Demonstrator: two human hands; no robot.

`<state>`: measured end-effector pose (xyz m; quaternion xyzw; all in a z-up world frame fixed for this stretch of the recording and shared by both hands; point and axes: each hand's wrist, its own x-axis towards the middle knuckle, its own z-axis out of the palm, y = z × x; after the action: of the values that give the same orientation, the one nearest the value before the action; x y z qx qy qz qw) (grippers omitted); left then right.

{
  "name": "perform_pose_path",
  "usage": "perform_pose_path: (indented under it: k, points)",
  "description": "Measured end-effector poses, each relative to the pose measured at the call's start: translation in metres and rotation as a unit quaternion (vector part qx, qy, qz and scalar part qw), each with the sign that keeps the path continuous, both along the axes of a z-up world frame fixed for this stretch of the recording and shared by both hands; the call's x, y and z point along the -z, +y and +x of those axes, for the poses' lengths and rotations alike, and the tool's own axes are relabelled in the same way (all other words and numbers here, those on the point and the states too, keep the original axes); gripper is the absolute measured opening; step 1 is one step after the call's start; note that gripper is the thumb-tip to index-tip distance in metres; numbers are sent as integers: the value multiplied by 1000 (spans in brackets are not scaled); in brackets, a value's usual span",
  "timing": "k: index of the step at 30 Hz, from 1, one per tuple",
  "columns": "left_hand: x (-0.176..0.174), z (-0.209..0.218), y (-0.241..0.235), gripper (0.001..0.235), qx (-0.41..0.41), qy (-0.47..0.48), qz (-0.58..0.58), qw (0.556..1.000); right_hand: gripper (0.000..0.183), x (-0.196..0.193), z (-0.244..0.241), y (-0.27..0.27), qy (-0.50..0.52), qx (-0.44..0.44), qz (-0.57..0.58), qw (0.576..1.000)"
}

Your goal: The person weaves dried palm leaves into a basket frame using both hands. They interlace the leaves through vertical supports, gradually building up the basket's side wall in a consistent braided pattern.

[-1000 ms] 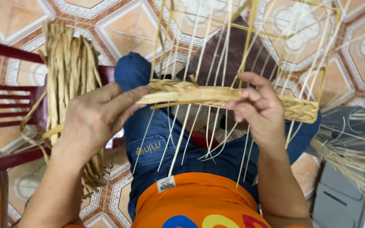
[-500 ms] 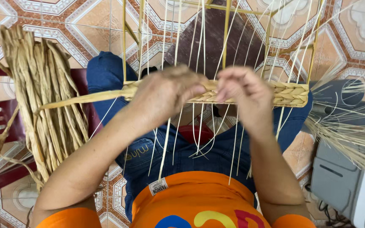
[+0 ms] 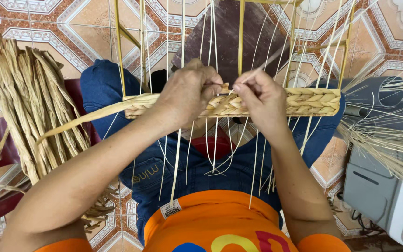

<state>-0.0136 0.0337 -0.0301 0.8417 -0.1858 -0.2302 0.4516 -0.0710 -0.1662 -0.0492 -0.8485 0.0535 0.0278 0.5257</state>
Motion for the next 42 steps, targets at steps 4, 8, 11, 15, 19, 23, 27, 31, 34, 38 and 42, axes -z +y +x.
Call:
perform_pose_path:
  k: [4, 8, 11, 15, 19, 23, 27, 31, 34, 38, 42]
  points:
    - [10, -2, -12, 13, -26, -15, 3, 1000, 4, 0, -17, -9, -9, 14, 43, 999]
    - [10, -6, -17, 11, -7, -10, 38, 999, 3, -4, -25, -11, -17, 10, 8, 1000]
    - [10, -5, -20, 15, 1, -12, 58, 998, 4, -6, -26, -12, -9, 19, 31, 999]
    - [16, -7, -21, 28, 3, -62, 81, 995, 5, -10, -31, -14, -56, -30, 14, 998]
    - [20, -10, -22, 20, 44, -89, 115, 988, 5, -23, -24, -11, -76, -75, -53, 993]
    - [18, -6, -20, 16, 67, -83, 110, 988, 5, -32, 2, -6, -107, -142, -147, 973]
    - [6, 4, -8, 21, 69, -14, 67, 995, 5, -20, 32, -1, 116, -103, -117, 981]
    - [-8, -6, 8, 54, 146, -83, 90, 982, 11, -4, 45, 1, 47, -156, -153, 975]
    - [-14, -19, 9, 57, 229, -139, 209, 941, 9, -13, 44, 0, 101, -128, -110, 980]
    - [-13, -9, 19, 45, 228, -135, 260, 928, 13, -38, 32, 3, 23, -24, -94, 995]
    - [-21, 21, 41, 30, 172, -74, 226, 956, 12, -37, 20, 17, -36, -176, -128, 975]
